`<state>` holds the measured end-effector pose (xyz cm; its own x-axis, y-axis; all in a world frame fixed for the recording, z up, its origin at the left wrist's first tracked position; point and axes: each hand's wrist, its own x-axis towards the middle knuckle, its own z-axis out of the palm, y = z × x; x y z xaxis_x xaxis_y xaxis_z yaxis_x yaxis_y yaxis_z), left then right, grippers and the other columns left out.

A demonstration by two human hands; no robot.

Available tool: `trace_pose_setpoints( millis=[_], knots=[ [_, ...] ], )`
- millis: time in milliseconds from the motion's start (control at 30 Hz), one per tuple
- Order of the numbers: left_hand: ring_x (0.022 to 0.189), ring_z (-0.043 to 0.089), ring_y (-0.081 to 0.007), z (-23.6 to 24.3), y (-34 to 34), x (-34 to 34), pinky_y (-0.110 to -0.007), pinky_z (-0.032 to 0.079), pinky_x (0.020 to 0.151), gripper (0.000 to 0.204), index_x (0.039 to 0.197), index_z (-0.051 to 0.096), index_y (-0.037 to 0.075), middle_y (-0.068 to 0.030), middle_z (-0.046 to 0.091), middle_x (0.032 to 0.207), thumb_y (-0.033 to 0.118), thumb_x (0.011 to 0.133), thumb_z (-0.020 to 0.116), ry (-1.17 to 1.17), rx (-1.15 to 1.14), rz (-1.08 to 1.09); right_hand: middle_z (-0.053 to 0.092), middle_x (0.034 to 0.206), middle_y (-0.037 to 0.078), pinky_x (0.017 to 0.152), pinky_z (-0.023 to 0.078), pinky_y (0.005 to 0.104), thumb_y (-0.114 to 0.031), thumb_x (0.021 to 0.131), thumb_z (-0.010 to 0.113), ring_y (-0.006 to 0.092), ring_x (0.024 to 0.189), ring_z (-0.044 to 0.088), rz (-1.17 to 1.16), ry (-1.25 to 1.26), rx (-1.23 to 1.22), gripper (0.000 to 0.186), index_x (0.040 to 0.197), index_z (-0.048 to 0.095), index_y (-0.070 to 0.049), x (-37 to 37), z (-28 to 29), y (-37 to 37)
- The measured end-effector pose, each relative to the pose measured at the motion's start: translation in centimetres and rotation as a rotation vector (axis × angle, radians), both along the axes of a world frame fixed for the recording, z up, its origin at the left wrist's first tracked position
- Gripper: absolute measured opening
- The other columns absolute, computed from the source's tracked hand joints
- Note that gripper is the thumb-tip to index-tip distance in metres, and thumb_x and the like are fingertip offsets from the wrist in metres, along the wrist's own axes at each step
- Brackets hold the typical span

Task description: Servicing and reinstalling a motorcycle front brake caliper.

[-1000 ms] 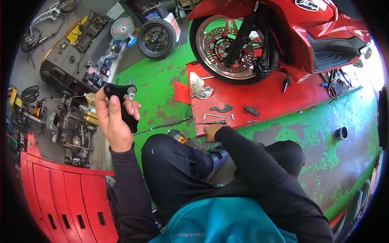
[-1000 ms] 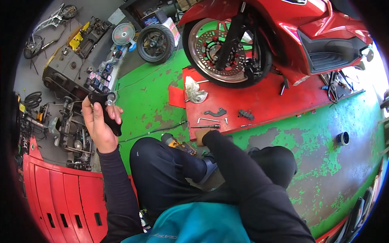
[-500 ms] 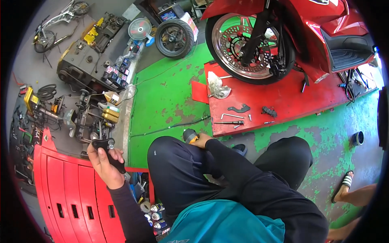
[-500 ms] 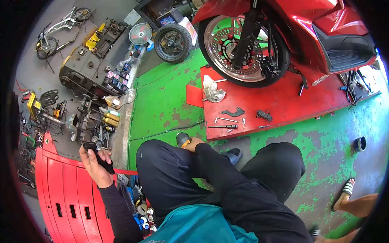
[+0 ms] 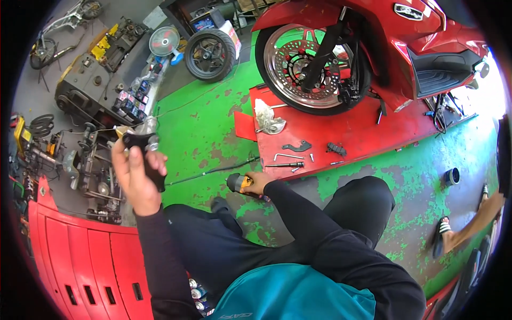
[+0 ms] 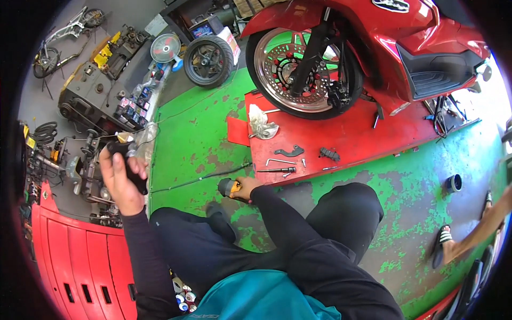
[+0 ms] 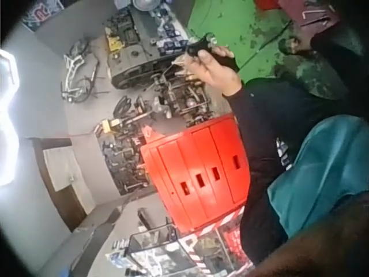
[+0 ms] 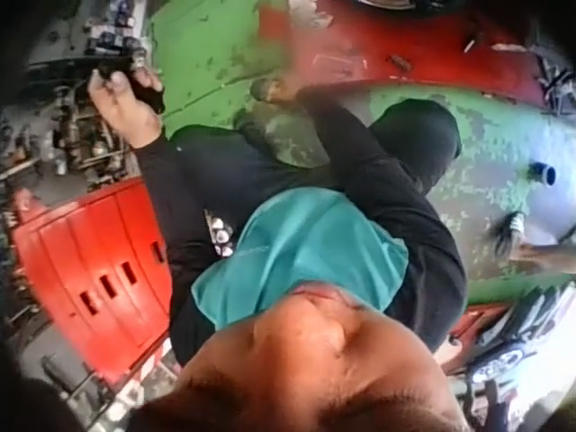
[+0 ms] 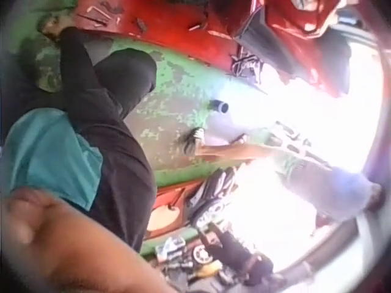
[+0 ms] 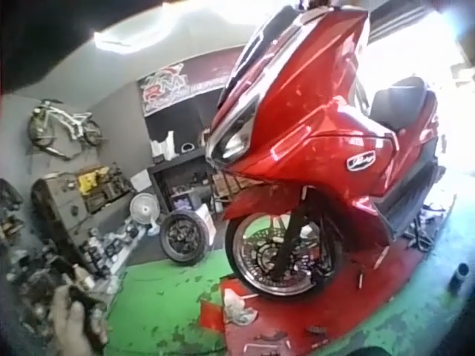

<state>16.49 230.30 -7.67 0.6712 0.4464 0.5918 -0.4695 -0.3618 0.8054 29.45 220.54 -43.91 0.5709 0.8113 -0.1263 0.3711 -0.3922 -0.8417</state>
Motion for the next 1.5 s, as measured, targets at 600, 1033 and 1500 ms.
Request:
trace_pose_setpoints(
  millis=[600, 1033, 1500],
  knots=[
    [0.054, 0.047, -0.0065, -8.3, 12.3, 9.3, -0.025, 0.038, 0.051, 0.023, 0.121, 0.054, 0.003, 0.0022, 0.05, 0.065, 0.018, 0.103, 0.054, 0.44, -0.061, -0.273, 0.068, 0.098, 0.014, 0.078, 0.051, 0.05, -0.027, 0.089, 0.059, 0.0341, 0.091, 0.066, -0.266, -0.773, -0.253, 0.021, 0.095, 0.064, -0.007, 4.0, -0.1, -5.8],
    [0.056, 0.045, -0.0043, -8.5, 14.0, 5.3, -0.023, 0.037, 0.051, 0.027, 0.117, 0.065, 0.001, 0.0036, 0.052, 0.069, 0.022, 0.102, 0.058, 0.542, 0.133, -0.117, 0.067, 0.096, 0.013, 0.078, 0.054, 0.0452, -0.017, 0.084, 0.063, 0.0311, 0.097, 0.067, 0.238, -0.731, -0.596, 0.021, 0.103, 0.063, -0.009, 9.8, -3.0, -6.2],
    [0.057, 0.045, -0.0034, -8.2, 14.2, 6.4, -0.025, 0.037, 0.051, 0.025, 0.111, 0.07, 0.0, 0.001, 0.054, 0.066, 0.021, 0.098, 0.062, 0.535, 0.267, -0.057, 0.066, 0.088, 0.021, 0.072, 0.052, 0.0414, -0.019, 0.096, 0.062, 0.0306, 0.079, 0.068, -0.274, -0.001, 0.193, 0.029, 0.118, 0.056, -0.001, 6.6, 3.5, 11.2]
  ],
)
